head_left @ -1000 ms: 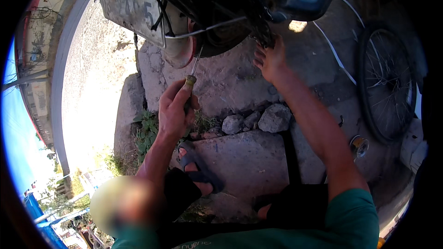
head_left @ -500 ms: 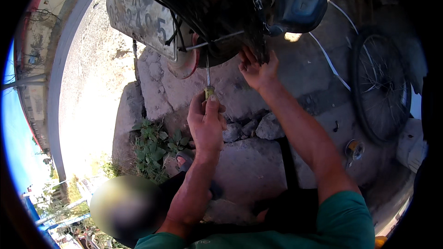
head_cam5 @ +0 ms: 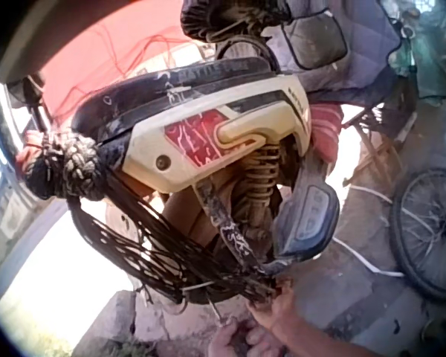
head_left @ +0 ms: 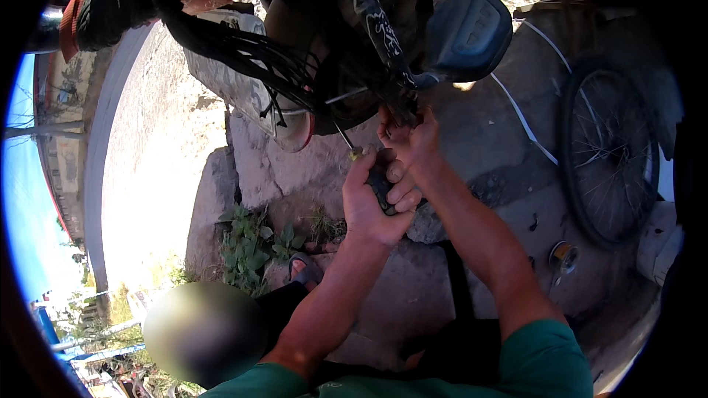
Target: The person is repairing a motorcycle, using a screwdriver to adjust components near the rear wheel and engine area. They repeatedly tighten or loosen screws while seated on the ground.
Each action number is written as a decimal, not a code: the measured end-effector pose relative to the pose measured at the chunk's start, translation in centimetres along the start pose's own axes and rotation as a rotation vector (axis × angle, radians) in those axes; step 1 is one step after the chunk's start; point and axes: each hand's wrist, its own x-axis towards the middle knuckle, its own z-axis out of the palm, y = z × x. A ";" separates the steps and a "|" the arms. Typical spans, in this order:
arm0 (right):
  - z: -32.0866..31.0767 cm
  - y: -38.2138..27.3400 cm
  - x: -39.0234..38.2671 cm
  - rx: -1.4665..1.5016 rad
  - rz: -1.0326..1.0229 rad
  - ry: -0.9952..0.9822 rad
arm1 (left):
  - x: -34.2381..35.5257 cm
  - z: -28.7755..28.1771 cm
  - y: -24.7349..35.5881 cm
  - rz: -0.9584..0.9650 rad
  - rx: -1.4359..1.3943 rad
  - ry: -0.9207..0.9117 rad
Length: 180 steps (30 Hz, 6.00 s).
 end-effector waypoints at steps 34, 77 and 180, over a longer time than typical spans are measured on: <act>-0.4 -2.3 0.7 -0.127 0.124 0.057 | -1.2 -9.0 6.0 0.340 0.959 0.329; -2.0 -3.3 0.8 0.203 0.432 -0.751 | 9.0 -0.1 -4.8 0.222 0.066 0.265; -1.1 -12.2 5.8 -1.313 -0.182 -0.516 | -3.6 -2.2 11.8 0.026 1.316 0.366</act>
